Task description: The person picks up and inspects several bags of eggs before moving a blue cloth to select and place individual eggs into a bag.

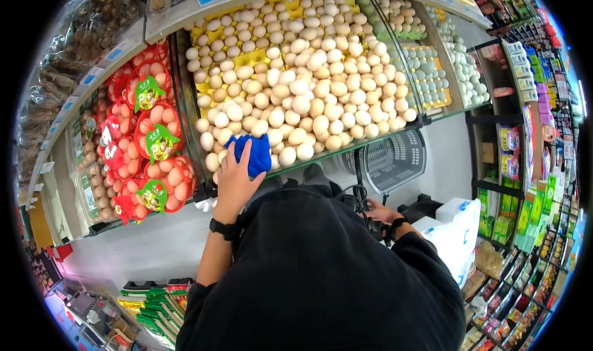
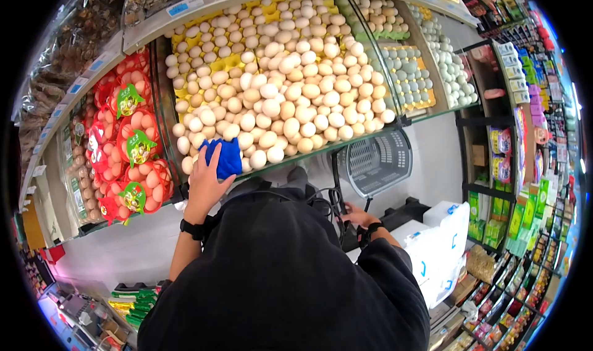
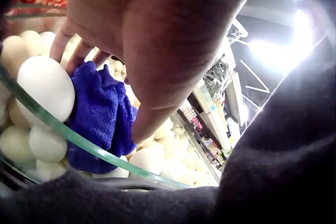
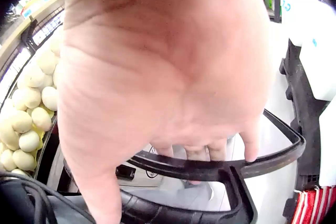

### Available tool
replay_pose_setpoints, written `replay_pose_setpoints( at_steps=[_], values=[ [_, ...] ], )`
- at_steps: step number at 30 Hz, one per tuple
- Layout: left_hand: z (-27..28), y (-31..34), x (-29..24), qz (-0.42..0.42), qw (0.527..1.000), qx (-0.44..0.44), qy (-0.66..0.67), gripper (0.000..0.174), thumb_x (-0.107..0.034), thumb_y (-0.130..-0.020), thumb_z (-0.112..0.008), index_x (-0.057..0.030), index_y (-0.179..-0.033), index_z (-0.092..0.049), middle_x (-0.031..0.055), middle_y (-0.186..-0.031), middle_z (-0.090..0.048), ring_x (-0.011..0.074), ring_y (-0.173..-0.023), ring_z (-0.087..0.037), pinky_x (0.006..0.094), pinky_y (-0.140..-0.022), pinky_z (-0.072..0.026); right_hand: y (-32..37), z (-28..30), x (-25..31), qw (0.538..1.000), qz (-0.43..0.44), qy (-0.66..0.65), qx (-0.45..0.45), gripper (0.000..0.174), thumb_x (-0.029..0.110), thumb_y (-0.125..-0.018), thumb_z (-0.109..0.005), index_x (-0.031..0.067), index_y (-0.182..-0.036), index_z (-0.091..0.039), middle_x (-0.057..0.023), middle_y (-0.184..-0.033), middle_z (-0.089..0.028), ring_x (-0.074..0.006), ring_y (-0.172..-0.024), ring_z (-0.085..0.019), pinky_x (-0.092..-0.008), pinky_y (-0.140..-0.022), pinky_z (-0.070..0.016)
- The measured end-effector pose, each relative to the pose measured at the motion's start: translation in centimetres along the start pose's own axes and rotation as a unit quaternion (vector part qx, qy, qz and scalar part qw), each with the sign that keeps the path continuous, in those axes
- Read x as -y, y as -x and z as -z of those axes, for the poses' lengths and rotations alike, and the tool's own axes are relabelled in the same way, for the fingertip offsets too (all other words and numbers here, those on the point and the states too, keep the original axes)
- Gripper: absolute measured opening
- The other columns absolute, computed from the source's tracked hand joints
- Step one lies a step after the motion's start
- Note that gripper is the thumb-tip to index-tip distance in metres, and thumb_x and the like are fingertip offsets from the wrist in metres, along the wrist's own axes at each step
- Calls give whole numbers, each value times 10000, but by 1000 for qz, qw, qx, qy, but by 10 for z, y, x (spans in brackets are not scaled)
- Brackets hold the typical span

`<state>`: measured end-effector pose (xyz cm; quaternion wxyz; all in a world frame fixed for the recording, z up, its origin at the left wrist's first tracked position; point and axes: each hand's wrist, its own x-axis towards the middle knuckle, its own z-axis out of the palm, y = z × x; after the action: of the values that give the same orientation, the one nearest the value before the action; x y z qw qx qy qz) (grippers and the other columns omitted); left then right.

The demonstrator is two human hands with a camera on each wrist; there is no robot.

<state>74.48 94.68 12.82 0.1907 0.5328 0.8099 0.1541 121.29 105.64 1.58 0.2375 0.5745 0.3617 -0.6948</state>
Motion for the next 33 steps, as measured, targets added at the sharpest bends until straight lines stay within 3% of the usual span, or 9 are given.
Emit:
replay_pose_setpoints(
  at_steps=[4,8,12,15,17,20,24,30,33],
  values=[
    [-18,-8,-5,34,998,-32,-31,846,-286,-690,-794,-176,-1439,-416,219,-1406,-398,405,-1232,-452,494,-998,-414,-45,30,-30,997,22,-18,78,984,299,-789,-796,112,-1536,-184,-32,-1474,-413,-207,-1342,-396,-439,-1065,-348],
    [-29,-13,-1,30,996,-67,-47,663,-168,-662,-732,-119,-1295,-542,182,-1272,-488,378,-1136,-493,475,-917,-441,-74,40,-42,985,79,-56,146,1027,322,-755,-818,107,-1538,-190,-69,-1467,-408,-209,-1342,-394,-398,-1026,-404],
    [-35,-21,6,-7,992,-123,27,513,-72,-635,-673,-28,-1139,-586,207,-1157,-528,414,-1082,-514,467,-945,-442,-56,43,-24,991,78,-32,108,1083,377,-723,-831,92,-1539,-178,-118,-1486,-382,-241,-1353,-385,-411,-1066,-367],
    [-32,-22,8,-10,987,-131,88,443,2,-648,-604,2,-1089,-566,214,-1120,-544,420,-1072,-515,451,-957,-436,-33,40,-5,994,85,12,68,1153,427,-699,-830,70,-1544,-132,-168,-1518,-330,-290,-1371,-366,-423,-1132,-274],
    [-28,-21,10,4,986,-116,116,469,34,-661,-573,5,-1129,-546,212,-1161,-546,400,-1126,-521,425,-1004,-419,-29,40,-3,994,88,-6,58,1167,425,-696,-834,63,-1545,-120,-174,-1525,-319,-290,-1381,-354,-412,-1131,-277],
    [-12,-21,-6,34,974,-159,156,450,44,-668,-544,20,-1117,-560,219,-1027,-614,389,-1010,-594,416,-950,-452,-6,34,12,996,70,-27,44,1201,423,-690,-844,47,-1547,-91,-196,-1547,-283,-296,-1408,-321,-382,-1132,-284],
    [16,-27,-31,61,965,-111,230,465,92,-683,-465,37,-1134,-569,223,-1005,-645,341,-974,-634,405,-927,-471,-36,46,-9,995,90,30,29,1122,422,-744,-799,64,-1548,-104,-204,-1563,-251,-305,-1408,-321,-399,-1126,-304],
    [33,-39,-52,-31,954,-164,250,472,123,-663,-383,60,-1077,-599,198,-998,-650,327,-968,-632,379,-937,-463,-9,67,17,980,105,166,-37,870,471,-826,-686,41,-1489,-322,-178,-1394,-517,-307,-1351,-416,-395,-1073,-366],
    [42,-50,-53,-91,954,-157,238,391,125,-619,-389,69,-951,-589,177,-927,-630,322,-903,-618,360,-909,-469,55,80,73,915,146,366,-87,691,494,-845,-646,-4,-1309,-527,-180,-1245,-611,-328,-1181,-545,-407,-977,-434]
  ],
)
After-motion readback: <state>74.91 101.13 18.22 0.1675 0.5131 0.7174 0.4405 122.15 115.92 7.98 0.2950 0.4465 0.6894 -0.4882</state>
